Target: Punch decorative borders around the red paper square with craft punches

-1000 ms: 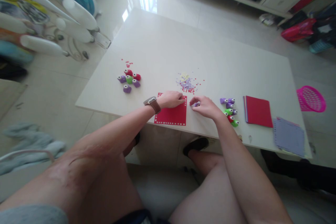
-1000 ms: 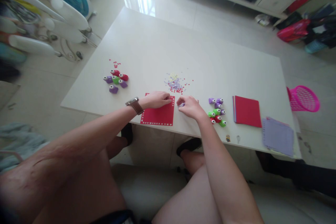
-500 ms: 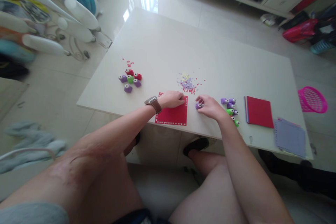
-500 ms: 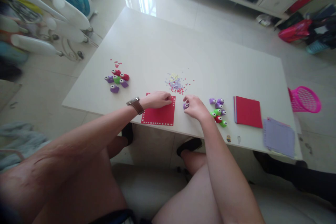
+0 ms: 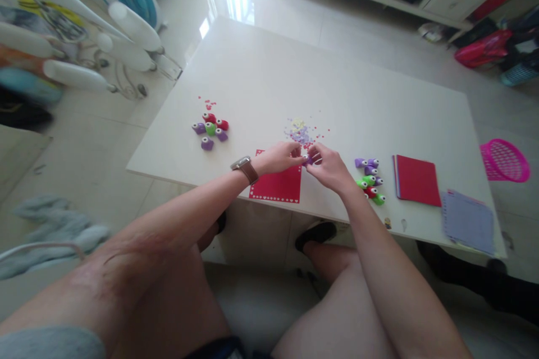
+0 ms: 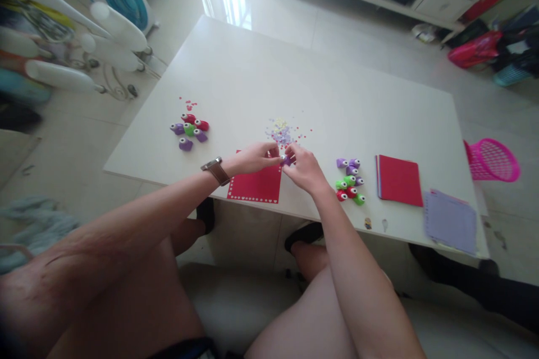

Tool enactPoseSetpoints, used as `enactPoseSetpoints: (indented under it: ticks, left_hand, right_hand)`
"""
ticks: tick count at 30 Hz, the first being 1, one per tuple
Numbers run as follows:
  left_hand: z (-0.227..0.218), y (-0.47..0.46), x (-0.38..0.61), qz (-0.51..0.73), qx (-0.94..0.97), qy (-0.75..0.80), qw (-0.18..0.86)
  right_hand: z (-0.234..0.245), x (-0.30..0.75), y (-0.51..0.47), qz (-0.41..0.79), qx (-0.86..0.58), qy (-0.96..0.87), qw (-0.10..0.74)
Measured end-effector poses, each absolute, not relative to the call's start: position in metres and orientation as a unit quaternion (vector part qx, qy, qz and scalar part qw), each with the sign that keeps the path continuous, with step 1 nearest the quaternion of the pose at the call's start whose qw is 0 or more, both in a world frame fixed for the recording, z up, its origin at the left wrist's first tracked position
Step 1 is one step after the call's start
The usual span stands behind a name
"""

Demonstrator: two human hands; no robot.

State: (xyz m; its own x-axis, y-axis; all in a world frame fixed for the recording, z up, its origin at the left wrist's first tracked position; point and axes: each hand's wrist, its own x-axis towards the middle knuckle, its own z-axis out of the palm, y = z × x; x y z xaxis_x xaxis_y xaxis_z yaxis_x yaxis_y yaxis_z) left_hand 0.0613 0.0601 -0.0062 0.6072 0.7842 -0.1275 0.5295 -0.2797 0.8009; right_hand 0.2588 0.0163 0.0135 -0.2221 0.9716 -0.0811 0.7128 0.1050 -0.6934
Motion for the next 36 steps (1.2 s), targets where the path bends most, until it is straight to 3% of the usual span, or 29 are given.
enactPoseSetpoints:
  ticks: [5, 8, 11, 15, 24, 32, 36]
  left_hand:
    - [-0.013, 0.061, 0.066, 0.195, 0.682, 0.405, 0.577]
    - [-0.013, 0.064, 0.067, 0.229, 0.644, 0.422, 0.595]
    - [-0.003, 0.065, 0.058, 0.246, 0.657, 0.464, 0.541]
    - [0.021, 0.066, 0.013, 0.209, 0.706, 0.558, 0.382]
    - [0.035, 0.057, -0.132, 0.141, 0.602, 0.757, 0.213]
    - [-0.010, 0.035, -0.156, 0.149, 0.555, 0.790, 0.215]
    - [-0.016, 0.035, -0.135, 0.184, 0.566, 0.794, 0.123]
  right_hand:
    - [0.021, 0.249, 0.018, 0.316, -0.574, -0.716, 0.242]
    - [0.023, 0.241, 0.021, 0.293, -0.565, -0.730, 0.250]
    - [0.023, 0.234, 0.023, 0.270, -0.544, -0.746, 0.274]
    - [0.036, 0.229, 0.010, 0.233, -0.525, -0.766, 0.291]
    - [0.120, 0.238, -0.074, 0.146, -0.557, -0.747, 0.331]
    - [0.008, 0.283, -0.243, 0.165, -0.675, -0.682, 0.227]
    - [-0.003, 0.267, -0.287, 0.086, -0.720, -0.665, 0.180]
